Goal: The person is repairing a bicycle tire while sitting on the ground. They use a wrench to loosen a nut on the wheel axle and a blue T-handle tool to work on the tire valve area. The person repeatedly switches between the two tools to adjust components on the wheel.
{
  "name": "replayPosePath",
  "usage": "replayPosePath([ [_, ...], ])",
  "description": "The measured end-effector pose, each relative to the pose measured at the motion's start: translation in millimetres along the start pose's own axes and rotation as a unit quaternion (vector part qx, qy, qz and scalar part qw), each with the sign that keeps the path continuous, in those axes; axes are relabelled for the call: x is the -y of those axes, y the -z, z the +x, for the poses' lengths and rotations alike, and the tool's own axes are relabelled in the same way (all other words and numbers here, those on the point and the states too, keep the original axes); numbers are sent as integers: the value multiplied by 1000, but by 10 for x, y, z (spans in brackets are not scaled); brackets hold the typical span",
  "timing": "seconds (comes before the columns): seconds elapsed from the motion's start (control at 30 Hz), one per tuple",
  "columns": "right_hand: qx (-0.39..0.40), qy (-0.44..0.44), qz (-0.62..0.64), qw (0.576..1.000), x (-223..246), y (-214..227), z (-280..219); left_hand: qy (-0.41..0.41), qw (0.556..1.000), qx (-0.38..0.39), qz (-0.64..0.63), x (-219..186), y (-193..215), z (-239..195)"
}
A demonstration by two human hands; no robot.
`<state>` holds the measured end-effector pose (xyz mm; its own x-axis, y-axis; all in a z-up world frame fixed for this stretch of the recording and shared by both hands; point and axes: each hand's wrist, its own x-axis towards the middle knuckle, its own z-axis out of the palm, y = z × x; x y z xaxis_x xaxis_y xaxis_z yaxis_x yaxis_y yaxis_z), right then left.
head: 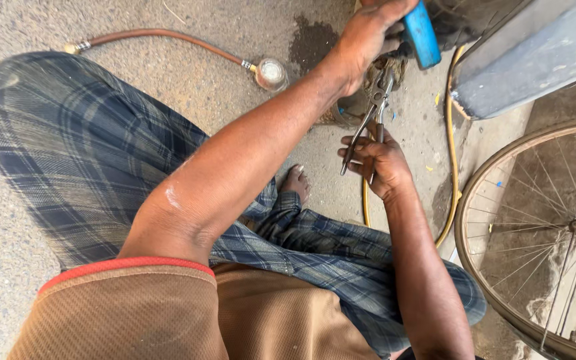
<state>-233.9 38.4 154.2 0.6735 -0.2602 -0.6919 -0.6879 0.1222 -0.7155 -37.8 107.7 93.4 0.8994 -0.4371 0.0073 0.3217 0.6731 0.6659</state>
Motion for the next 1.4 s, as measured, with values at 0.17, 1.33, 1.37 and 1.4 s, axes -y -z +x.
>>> replayPosePath([
  [0.17,-127,34,-147,980,167,19,92,4,1000,16,23,-13,19,-20],
  [1.33,-169,46,-125,977,189,-146,361,63,992,110,6,-32,418,-34],
  [1.37,-159,42,-114,980,217,-158,332,50,992,116,7,-60,411,-30],
  [1.4,-149,37,-103,983,242,-169,291,36,992,123,8,-95,405,-28],
])
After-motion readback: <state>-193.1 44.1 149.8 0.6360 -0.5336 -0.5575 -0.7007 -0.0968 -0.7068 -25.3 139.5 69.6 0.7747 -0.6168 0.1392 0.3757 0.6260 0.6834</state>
